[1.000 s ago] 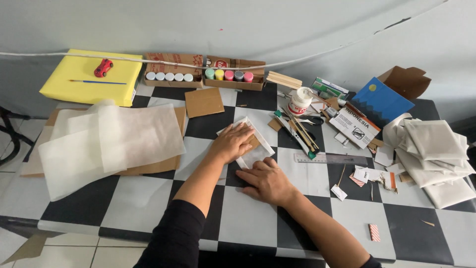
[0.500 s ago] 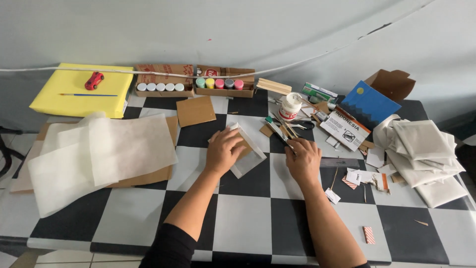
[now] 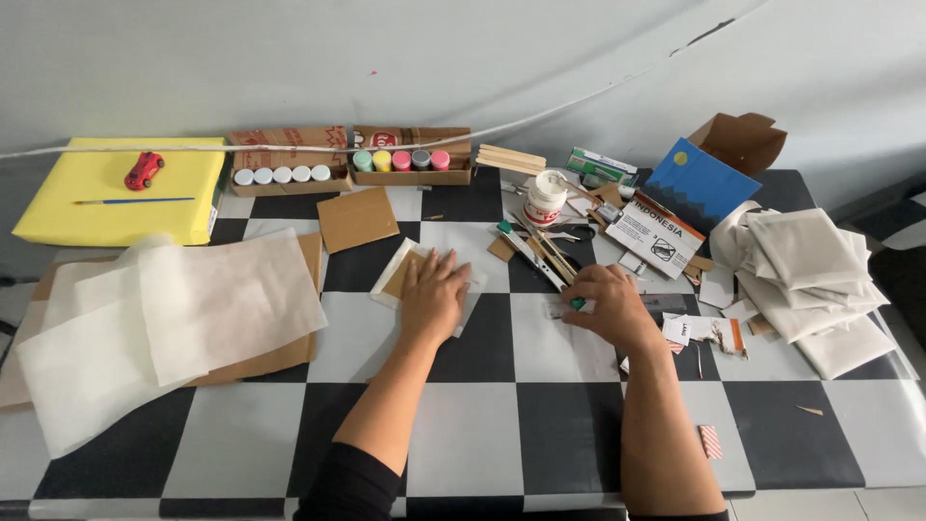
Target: A person is wrapping a small piece of cardboard or artwork in white tissue paper on a checkered table.
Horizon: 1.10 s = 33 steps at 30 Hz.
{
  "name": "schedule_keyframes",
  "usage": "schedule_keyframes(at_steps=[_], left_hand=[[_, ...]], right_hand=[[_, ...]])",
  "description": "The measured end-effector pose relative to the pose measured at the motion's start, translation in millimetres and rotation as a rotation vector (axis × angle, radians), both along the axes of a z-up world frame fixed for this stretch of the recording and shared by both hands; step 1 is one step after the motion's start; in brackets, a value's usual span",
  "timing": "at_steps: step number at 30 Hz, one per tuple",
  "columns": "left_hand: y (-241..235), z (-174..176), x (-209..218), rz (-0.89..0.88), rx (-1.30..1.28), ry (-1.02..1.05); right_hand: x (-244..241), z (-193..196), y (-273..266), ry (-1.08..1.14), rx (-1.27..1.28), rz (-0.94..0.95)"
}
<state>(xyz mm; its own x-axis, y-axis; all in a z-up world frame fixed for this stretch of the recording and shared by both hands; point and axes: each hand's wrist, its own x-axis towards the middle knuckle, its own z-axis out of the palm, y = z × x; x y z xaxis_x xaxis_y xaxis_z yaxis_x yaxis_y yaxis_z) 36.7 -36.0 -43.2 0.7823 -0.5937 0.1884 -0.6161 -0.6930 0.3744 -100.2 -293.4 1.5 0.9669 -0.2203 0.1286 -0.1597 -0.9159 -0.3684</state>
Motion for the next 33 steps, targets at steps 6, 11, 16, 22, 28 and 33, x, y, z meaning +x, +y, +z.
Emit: schedule_keyframes(at_steps=[6, 11, 16, 22, 28, 33], left_hand=[[3, -16, 11, -0.027, 0.007, 0.045], [19, -11, 26, -0.19, 0.179, 0.018], [23, -12, 27, -0.18, 0.14, -0.038], [19, -26, 37, -0.124, 0.069, 0.069], [20, -8, 30, -0.1, 0.055, 0.061], [15, -10, 39, -0.11, 0.144, 0.226]], right_hand=[[5, -23, -18, 0.202, -0.214, -0.053], [6, -16, -7, 0.196, -0.133, -0.048], [11, -2, 12, 0.155, -0.165, -0.008], [13, -35, 13, -0.1, -0.018, 0.008], [30, -26, 45, -0.023, 0.051, -0.004], [49, 9, 78, 0.099, 0.197, 0.119]])
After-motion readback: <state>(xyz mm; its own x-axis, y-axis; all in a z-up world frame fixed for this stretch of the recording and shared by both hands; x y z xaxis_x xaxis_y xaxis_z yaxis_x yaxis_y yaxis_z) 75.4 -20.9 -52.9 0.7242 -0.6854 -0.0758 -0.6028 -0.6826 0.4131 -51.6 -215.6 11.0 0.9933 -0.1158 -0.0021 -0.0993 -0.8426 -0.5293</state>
